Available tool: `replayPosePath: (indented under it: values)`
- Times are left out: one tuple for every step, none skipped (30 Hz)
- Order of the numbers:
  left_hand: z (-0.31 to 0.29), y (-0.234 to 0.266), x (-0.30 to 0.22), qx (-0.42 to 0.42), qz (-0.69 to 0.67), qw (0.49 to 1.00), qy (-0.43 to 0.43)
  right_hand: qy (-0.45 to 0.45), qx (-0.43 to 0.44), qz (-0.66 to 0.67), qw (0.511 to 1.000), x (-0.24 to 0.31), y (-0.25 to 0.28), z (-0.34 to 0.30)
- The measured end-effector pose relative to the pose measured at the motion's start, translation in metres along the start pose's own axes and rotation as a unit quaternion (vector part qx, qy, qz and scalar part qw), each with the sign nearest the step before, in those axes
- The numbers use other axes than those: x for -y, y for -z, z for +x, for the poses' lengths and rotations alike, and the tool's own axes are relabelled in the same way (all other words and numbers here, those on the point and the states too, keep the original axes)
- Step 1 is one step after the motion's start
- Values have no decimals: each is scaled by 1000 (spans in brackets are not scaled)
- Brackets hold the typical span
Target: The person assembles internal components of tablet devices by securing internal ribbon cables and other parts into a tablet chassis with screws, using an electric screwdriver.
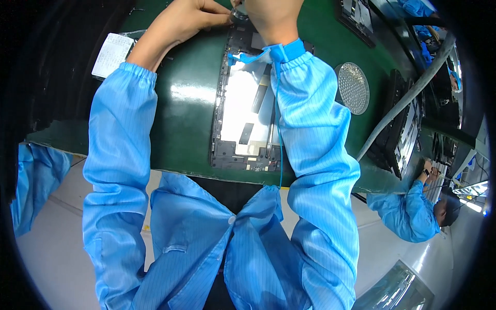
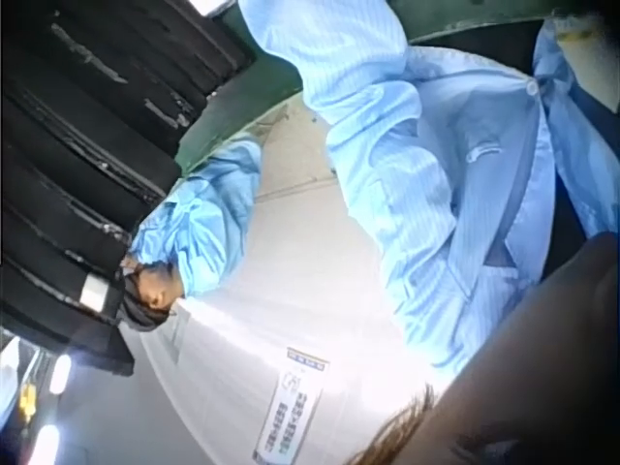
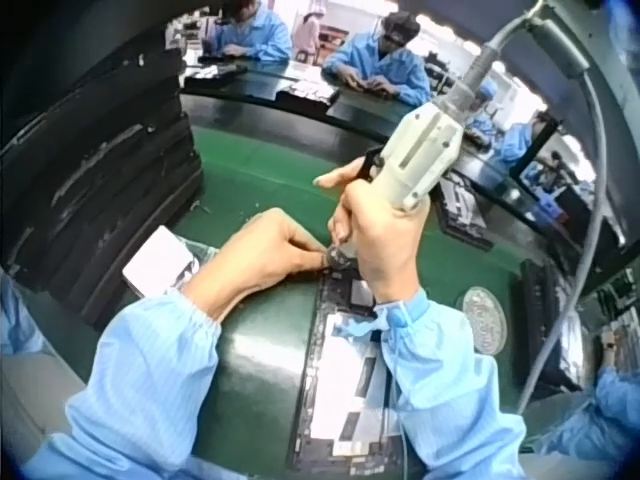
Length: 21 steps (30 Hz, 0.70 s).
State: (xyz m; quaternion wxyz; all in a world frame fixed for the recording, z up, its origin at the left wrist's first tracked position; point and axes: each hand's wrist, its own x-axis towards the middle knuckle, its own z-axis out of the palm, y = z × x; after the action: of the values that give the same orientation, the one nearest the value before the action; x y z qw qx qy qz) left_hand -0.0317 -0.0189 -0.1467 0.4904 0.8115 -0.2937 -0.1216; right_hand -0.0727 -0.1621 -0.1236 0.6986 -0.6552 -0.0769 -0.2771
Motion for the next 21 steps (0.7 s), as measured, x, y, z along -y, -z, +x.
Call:
replayPosePath:
  values:
    - [1,1,2,7,-3,1000,-2,14,-26,17,999,-1,-3,-1]
    - [-1,2,0,2,-10,1000,-11,-1,-11,19,1000,-2,1,0]
    - [1,1,0,4,-11,1000,-15,2,-13,17,1000,-9,10,4]
    - [3,-1,1,14,-24,1000,-3,-13,8,126,992,-21,20,10]
    - [3,0,1,22,-34,999,14,-31,30,239,970,-19,13,11]
    - [2,1,1,22,-33,999,16,-32,29,241,970,-13,10,9]
    - [0,1,2,19,-32,999,15,-18,12,135,991,-7,10,5]
    - [0,1,0,17,-33,999,12,-3,-6,25,1000,3,7,3]
    - [0,0,-2,17,-33,999,11,-3,-7,24,1000,-3,13,6]
    - [0,-1,-3,16,-34,999,9,3,15,67,998,-15,25,11]
    - [0,-1,-2,14,-34,999,8,7,37,111,993,-13,21,12]
    - [-1,-2,0,14,-34,999,10,6,38,112,993,-10,19,9]
    - [-1,-3,4,14,-32,999,0,-6,16,88,996,-6,17,4]
    - [0,-2,5,15,-32,999,-12,-18,-7,63,998,0,12,2]
    - [1,-2,7,14,-32,999,-11,-19,-5,63,998,-1,11,2]
    - [2,-2,8,18,-25,999,-7,-18,-1,63,998,-1,10,2]
    - [3,-1,6,23,-18,1000,-5,-15,2,62,998,-2,10,3]
    - [2,0,3,21,-20,1000,-5,-15,4,61,998,-2,10,4]
    - [0,1,0,17,-12,1000,-11,-4,4,60,998,-3,10,6]
    - [-3,5,-5,12,-3,1000,-17,9,5,61,998,-1,8,8]
    - [-7,-3,11,-82,78,990,-79,12,10,64,998,-2,11,9]
